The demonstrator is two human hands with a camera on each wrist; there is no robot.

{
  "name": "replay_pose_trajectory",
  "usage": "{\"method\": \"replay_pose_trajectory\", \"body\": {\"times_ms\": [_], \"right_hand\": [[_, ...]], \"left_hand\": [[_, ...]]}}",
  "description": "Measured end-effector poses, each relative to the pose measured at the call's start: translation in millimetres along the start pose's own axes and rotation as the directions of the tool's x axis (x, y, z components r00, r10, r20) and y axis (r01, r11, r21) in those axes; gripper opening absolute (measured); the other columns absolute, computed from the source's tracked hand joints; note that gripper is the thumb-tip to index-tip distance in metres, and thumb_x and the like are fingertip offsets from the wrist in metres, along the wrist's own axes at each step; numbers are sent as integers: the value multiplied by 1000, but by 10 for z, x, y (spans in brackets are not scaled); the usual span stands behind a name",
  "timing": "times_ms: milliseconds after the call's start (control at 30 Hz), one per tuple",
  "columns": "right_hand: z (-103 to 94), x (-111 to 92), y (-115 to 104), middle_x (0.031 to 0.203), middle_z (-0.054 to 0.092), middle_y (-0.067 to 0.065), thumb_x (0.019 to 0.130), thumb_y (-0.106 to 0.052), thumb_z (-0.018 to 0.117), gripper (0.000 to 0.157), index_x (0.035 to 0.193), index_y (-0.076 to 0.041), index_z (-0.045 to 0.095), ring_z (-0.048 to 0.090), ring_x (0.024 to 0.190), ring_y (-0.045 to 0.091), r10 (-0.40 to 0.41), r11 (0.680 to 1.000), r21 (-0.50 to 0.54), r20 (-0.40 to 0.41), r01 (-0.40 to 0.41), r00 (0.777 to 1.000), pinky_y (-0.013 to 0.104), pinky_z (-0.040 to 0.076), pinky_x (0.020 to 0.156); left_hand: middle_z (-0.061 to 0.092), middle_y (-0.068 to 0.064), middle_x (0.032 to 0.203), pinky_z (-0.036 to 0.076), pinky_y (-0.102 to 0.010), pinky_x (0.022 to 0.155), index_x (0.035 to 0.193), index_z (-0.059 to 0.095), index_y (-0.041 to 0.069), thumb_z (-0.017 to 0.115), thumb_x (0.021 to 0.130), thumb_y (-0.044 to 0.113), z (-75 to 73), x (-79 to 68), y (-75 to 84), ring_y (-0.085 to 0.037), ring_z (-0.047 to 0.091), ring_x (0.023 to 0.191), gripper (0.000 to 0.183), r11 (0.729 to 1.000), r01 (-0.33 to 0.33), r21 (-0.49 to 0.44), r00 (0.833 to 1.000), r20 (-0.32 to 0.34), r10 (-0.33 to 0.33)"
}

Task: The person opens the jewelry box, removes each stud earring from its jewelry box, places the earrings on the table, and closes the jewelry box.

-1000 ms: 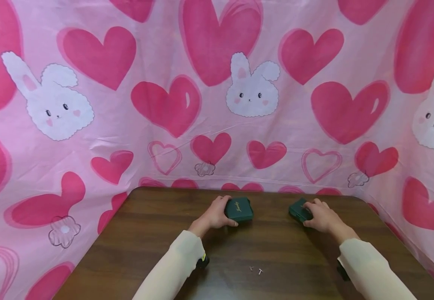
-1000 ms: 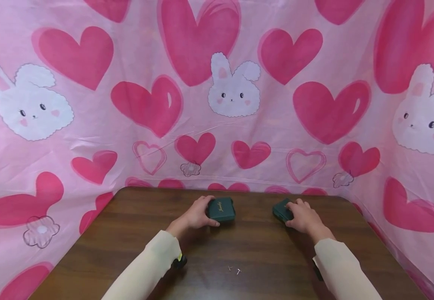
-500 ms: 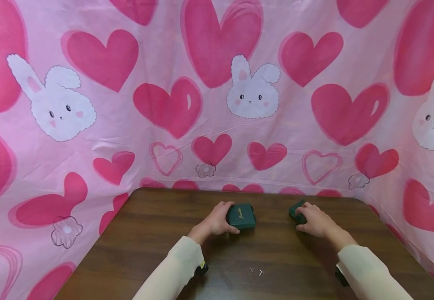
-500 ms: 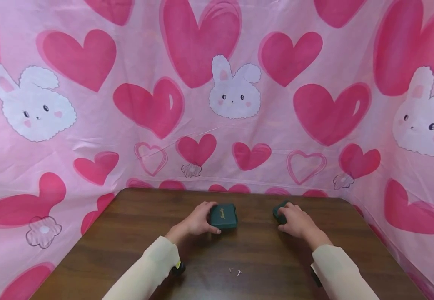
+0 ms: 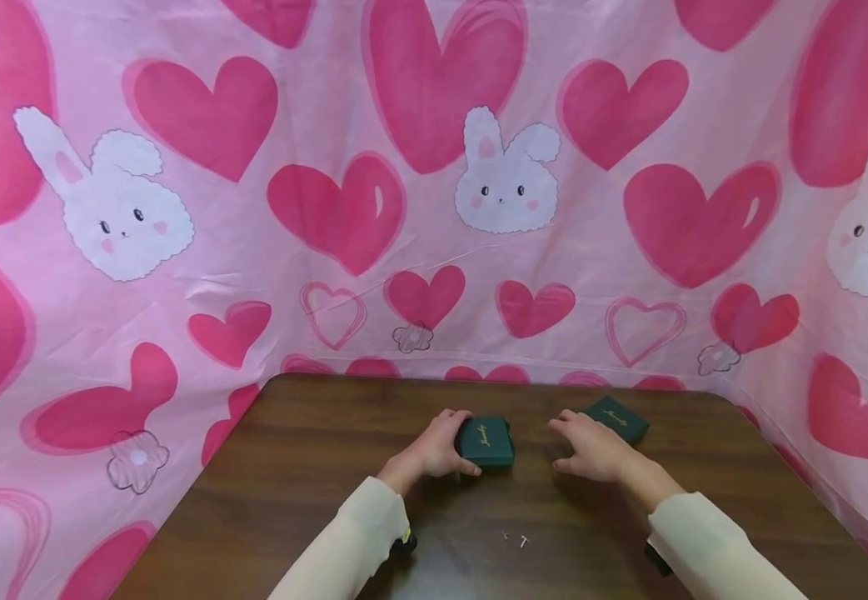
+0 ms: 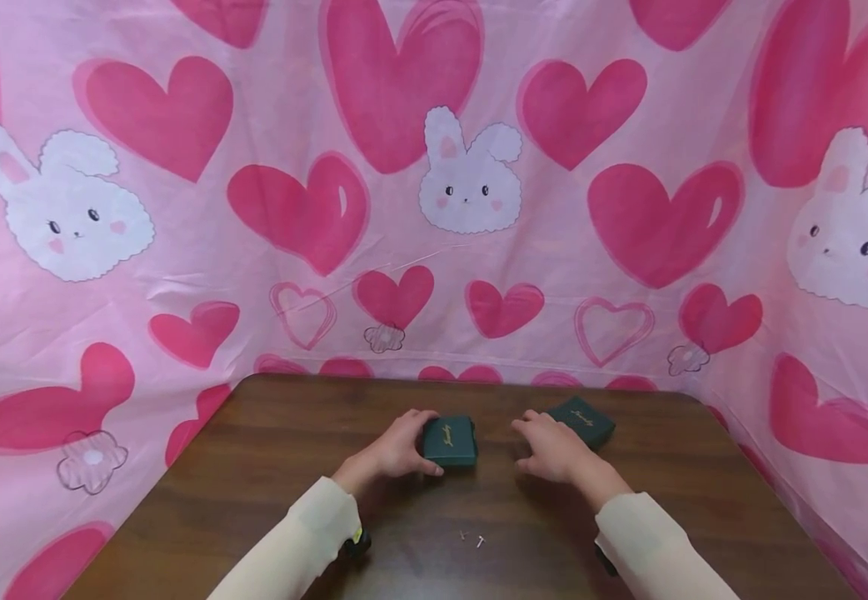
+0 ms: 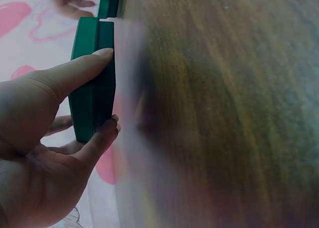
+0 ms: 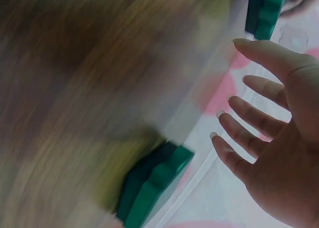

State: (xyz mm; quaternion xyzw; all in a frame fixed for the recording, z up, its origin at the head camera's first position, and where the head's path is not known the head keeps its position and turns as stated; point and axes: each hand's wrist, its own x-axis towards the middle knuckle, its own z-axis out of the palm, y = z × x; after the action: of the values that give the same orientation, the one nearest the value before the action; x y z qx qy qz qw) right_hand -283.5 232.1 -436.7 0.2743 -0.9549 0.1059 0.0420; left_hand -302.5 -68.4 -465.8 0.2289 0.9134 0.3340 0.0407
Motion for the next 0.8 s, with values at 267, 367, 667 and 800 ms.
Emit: {"method": "replay_pose_trajectory", "body": {"times_ms": [267, 367, 667, 800], "right_hand": [[47, 85, -283, 135, 56, 13, 82, -28, 86, 71, 142, -7, 56, 58, 118, 35, -48, 995, 92, -2, 48, 999, 60, 47, 99], [73, 108, -351, 138, 54, 13, 81, -31, 87, 75, 144, -7, 54, 57, 120, 35, -65, 991, 119, 1, 64, 998, 63, 46, 99], [166, 187, -476, 140, 52, 11, 79, -38, 88, 80, 145, -8, 53, 53, 124, 33, -97, 984, 154, 26, 92, 995, 61, 45, 102], [201, 213, -511, 139, 52, 11, 78, -39, 89, 81, 144, -8, 53, 53, 124, 32, -112, 981, 162, 33, 105, 993, 61, 46, 102]], "left_hand": [[47, -15, 141, 45, -51, 106, 151, 43, 6, 91, 78, 27, 17, -53, 40, -29, 49, 122, 90, 1000, 9, 3, 1000, 7, -9], [48, -15, 140, 46, -50, 105, 151, 43, 6, 91, 77, 27, 31, -58, 57, -29, 49, 121, 90, 1000, 7, 8, 1000, 16, -7], [50, -14, 135, 47, -46, 104, 148, 46, 5, 92, 75, 29, 113, -57, 71, -26, 52, 116, 90, 998, -38, 59, 999, 22, 37], [51, -13, 134, 48, -44, 102, 146, 47, 6, 93, 75, 30, 141, -74, 100, -25, 52, 115, 88, 995, -57, 82, 998, 31, 55]]}}
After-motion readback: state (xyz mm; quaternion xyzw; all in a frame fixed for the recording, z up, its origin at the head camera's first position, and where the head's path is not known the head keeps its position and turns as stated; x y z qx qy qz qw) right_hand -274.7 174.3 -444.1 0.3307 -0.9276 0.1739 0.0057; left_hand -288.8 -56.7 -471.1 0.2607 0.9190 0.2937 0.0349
